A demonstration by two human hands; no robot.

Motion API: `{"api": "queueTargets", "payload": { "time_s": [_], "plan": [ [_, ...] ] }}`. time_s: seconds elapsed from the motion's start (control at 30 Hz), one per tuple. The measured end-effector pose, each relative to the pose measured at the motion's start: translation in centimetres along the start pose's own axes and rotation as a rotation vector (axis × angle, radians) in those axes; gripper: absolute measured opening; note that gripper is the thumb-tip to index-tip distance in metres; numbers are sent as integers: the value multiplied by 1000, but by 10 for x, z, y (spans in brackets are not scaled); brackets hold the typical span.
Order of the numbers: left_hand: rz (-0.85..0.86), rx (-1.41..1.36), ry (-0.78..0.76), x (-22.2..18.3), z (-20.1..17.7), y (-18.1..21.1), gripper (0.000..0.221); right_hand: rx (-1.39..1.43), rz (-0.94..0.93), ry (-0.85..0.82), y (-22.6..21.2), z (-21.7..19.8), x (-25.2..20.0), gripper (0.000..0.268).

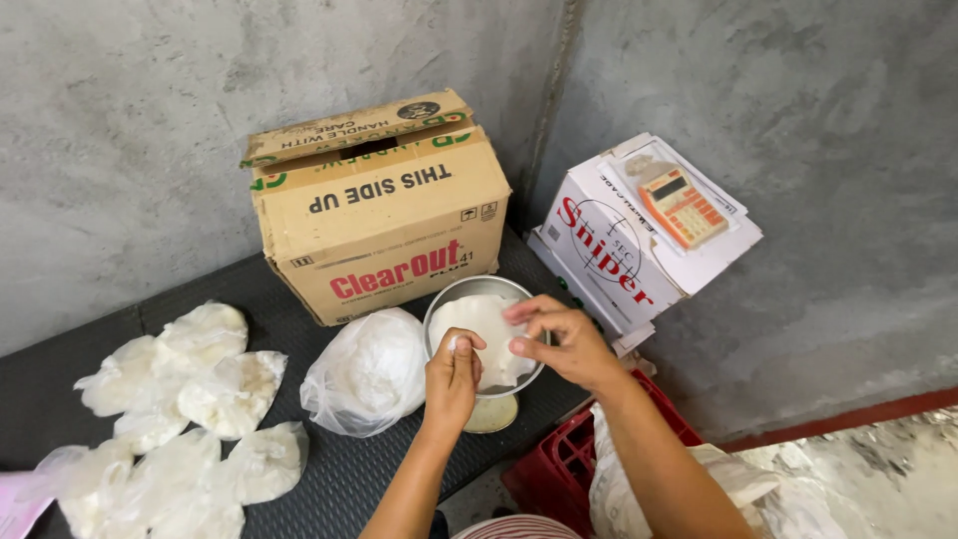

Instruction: Packing white powder into small plastic bags, weighing them on a scale, and placing them into a box.

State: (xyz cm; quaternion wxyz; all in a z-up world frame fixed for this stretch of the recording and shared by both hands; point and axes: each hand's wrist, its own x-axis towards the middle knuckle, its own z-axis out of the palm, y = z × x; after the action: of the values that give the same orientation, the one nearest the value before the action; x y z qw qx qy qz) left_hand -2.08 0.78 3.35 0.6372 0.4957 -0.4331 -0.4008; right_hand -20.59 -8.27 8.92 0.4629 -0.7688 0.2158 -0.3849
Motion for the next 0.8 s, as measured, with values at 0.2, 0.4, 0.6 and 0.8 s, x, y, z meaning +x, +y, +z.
{"api": "queueTargets", "payload": {
  "time_s": [0.2, 0.4, 0.6, 0.8],
  "plan": [
    [-160, -327, -12, 21, 3, -49, 39, 591, 188, 173, 53, 43, 11, 16],
    [-386, -448, 150, 40, 5, -69, 38, 868, 378, 354, 84, 66, 11, 34],
    [-424, -517, 183, 41, 1, -86, 39, 840, 486, 388, 88, 73, 11, 47],
    [70, -134, 200, 46, -7, -34, 40, 265, 443, 224, 85, 65, 16, 33]
  ]
}}
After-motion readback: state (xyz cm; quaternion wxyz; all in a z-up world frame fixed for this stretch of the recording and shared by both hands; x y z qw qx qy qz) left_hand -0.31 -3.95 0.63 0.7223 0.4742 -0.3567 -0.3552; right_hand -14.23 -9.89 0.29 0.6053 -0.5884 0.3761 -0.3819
